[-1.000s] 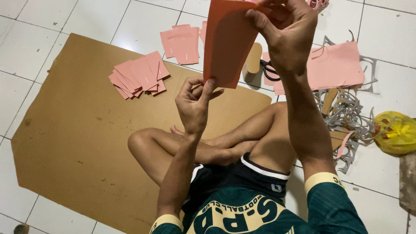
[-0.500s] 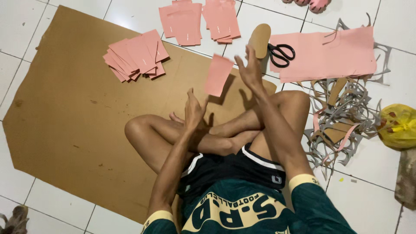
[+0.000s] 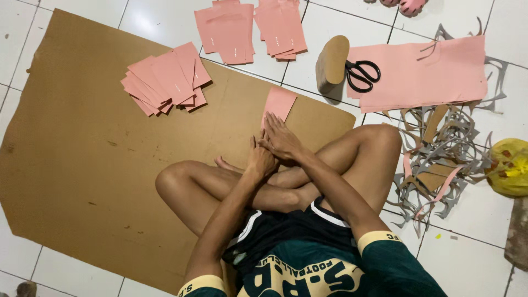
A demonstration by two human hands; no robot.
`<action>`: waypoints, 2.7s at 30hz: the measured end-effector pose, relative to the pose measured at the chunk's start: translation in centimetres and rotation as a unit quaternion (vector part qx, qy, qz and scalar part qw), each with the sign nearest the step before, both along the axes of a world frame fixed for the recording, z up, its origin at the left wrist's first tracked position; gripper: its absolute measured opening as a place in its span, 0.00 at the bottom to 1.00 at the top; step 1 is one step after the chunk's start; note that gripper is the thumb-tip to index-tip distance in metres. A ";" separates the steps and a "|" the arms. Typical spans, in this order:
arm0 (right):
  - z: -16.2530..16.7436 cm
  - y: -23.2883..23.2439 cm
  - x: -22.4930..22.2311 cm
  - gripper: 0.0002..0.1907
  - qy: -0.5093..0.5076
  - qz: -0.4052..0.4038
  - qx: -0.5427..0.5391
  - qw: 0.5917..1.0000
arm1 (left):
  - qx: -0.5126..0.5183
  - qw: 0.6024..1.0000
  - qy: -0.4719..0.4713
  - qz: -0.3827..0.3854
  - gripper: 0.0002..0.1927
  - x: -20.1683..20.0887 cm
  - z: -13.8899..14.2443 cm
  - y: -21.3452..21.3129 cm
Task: The person sits on the floor and repeatedly places a grey insole onto a pink rectangular sheet, presses the edges, and sets the assembled unit aside. The person handles multiple pink sheets and grey insoles, stacking the finished units nearby.
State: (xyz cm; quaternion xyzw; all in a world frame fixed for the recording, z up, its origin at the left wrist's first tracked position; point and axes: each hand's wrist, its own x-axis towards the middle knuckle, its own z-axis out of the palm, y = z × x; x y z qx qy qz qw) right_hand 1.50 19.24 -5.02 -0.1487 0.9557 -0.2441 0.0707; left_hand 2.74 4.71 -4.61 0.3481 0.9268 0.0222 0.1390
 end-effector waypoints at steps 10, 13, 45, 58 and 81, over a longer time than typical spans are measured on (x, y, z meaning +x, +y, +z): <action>2.2 1.4 -4.2 0.46 -0.004 -0.087 0.011 0.996 | 0.020 0.998 -0.042 0.035 0.52 1.3 1.8 0.1; 3.1 1.6 -6.7 0.48 -0.004 -0.136 0.026 0.990 | 0.019 0.998 -0.053 0.034 0.53 1.1 2.6 0.2; 2.8 2.3 -1.3 0.48 -0.018 -0.008 -0.006 1.000 | 0.013 0.998 -0.003 0.057 0.46 1.7 -0.1 1.4; 3.0 4.6 -7.9 0.42 -0.169 -0.327 -0.457 0.809 | 0.188 0.973 -0.011 0.136 0.41 1.8 1.4 1.6; -0.5 -3.2 -0.1 0.48 0.022 0.024 -0.147 0.989 | -0.007 0.993 0.097 0.073 0.37 -2.9 -2.4 -2.6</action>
